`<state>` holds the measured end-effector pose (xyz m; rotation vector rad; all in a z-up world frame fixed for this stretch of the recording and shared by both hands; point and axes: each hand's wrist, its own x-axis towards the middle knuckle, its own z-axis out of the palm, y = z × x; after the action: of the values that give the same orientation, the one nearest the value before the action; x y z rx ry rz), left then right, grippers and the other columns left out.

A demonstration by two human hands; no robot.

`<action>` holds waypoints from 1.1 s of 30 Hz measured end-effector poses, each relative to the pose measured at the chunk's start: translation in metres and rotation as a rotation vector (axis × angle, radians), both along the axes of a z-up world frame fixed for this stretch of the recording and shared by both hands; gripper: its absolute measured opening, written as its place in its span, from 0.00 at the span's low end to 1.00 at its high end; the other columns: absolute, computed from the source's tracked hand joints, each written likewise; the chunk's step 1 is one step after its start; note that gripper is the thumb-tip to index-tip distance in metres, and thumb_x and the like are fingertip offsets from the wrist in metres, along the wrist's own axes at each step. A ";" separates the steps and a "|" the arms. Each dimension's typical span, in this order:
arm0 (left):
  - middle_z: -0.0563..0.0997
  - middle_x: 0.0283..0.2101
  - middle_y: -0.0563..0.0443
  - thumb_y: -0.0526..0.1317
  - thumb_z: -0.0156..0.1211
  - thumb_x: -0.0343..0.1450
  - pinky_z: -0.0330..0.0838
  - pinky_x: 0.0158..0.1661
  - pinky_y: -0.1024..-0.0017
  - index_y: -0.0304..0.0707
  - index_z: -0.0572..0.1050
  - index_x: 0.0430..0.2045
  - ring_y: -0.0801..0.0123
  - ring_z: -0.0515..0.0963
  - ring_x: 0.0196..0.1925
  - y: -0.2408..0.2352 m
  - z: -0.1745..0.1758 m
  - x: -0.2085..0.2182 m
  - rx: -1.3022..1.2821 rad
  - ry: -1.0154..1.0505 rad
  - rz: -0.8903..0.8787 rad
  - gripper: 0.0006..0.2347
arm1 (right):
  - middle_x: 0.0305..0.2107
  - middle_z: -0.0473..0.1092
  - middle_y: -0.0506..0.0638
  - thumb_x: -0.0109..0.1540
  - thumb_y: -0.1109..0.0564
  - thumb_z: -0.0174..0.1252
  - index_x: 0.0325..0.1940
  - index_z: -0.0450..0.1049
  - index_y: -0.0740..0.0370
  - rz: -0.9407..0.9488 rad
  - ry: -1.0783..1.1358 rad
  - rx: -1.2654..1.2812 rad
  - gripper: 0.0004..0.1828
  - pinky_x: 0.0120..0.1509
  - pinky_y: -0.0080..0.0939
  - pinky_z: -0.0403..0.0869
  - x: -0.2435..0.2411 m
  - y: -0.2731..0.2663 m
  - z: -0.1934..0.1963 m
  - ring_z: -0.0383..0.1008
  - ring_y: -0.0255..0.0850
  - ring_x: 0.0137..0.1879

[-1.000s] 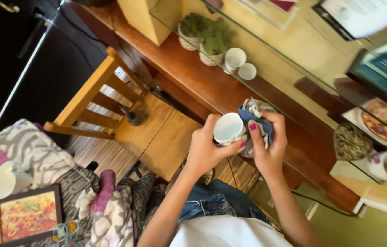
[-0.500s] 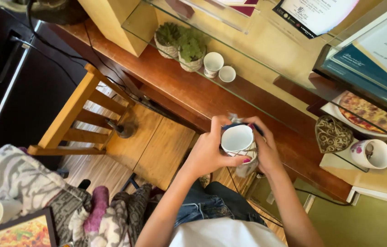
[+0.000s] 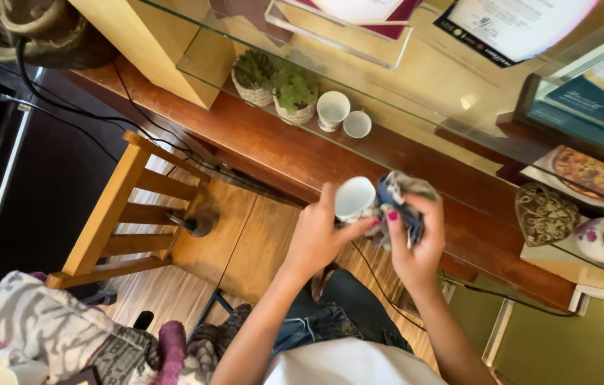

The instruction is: Cleaning and wiping small porcelain cups with a cloth.

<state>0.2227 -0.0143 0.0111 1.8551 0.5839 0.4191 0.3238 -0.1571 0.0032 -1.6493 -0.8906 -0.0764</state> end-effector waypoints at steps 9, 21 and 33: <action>0.85 0.38 0.35 0.50 0.70 0.68 0.80 0.41 0.59 0.31 0.67 0.49 0.47 0.87 0.44 0.023 -0.014 -0.007 0.022 -0.114 -0.111 0.26 | 0.54 0.70 0.60 0.67 0.65 0.59 0.58 0.69 0.65 -0.016 -0.068 -0.203 0.15 0.68 0.43 0.70 0.013 0.016 -0.011 0.73 0.52 0.62; 0.82 0.38 0.32 0.52 0.72 0.63 0.74 0.32 0.51 0.32 0.64 0.52 0.39 0.82 0.39 0.039 -0.028 -0.009 0.221 0.119 -0.110 0.31 | 0.52 0.73 0.58 0.59 0.59 0.63 0.69 0.67 0.58 0.276 0.045 -0.503 0.33 0.62 0.46 0.71 0.025 0.018 0.019 0.75 0.49 0.57; 0.74 0.50 0.29 0.41 0.74 0.61 0.75 0.38 0.51 0.31 0.62 0.58 0.36 0.78 0.47 0.040 -0.091 0.040 0.223 0.167 -0.143 0.33 | 0.43 0.76 0.58 0.59 0.56 0.65 0.54 0.72 0.56 0.181 0.161 -0.686 0.20 0.48 0.48 0.76 0.027 0.024 -0.048 0.79 0.53 0.47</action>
<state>0.2623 0.0252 -0.0802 2.1453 0.5285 0.2433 0.3507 -0.1330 -0.0447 -2.1516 -0.9977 0.5337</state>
